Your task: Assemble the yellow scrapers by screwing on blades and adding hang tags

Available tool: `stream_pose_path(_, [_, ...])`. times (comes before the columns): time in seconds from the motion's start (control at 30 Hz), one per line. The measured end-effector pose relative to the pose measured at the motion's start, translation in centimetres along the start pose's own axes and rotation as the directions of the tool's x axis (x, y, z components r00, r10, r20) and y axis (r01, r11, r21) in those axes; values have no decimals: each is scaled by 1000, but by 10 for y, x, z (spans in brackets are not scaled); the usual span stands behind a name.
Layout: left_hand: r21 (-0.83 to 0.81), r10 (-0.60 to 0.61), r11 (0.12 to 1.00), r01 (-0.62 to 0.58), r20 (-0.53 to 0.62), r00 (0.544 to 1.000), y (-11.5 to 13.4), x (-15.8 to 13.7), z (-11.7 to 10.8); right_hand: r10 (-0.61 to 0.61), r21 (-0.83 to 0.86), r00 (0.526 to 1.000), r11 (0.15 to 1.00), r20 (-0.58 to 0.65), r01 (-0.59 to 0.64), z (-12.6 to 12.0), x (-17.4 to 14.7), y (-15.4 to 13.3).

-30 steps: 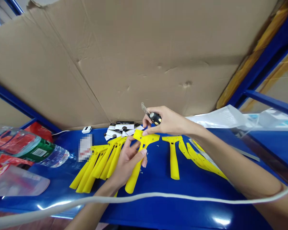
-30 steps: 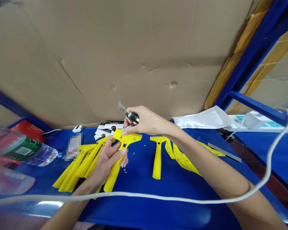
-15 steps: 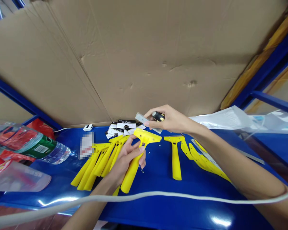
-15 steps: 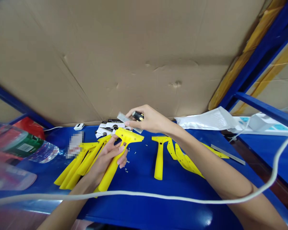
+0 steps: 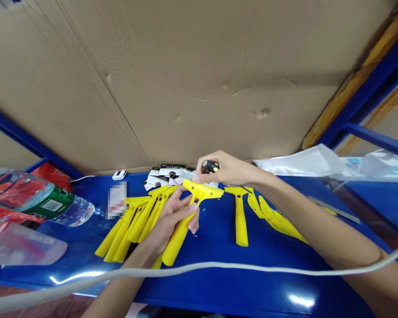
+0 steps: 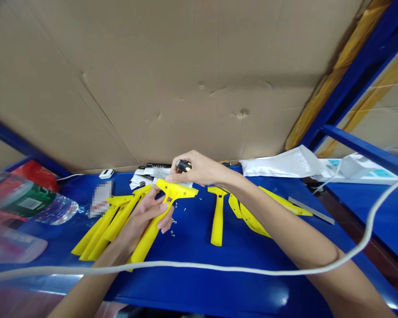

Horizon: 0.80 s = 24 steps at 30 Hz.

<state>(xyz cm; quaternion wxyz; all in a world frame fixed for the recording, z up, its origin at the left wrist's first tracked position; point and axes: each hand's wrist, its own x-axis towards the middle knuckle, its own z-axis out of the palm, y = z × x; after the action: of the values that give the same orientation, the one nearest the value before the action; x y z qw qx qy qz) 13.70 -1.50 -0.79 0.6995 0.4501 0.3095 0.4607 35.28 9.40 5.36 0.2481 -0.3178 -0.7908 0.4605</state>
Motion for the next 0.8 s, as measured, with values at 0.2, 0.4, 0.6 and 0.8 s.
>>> stream_pose_path(0.2, [2, 13, 1000, -13, -38, 999, -1, 1, -2, -44, -47, 999, 998, -15, 43, 1, 3, 2])
stream_pose_path(0.4, [28, 41, 999, -40, -50, 998, -3, 1, -7, -110, -154, 994, 982, -19, 105, -1, 0, 1])
stream_pose_path(0.6, [54, 45, 998, -44, -19, 999, -4, 2, -11, -120, -177, 992, 976, 42, 125, -11, -1, 3])
stream_pose_path(0.8, [69, 57, 996, -57, 0, 998, -5, 5, -14, -160, -168, 986, 972, 48, 166, -14, 0, 4])
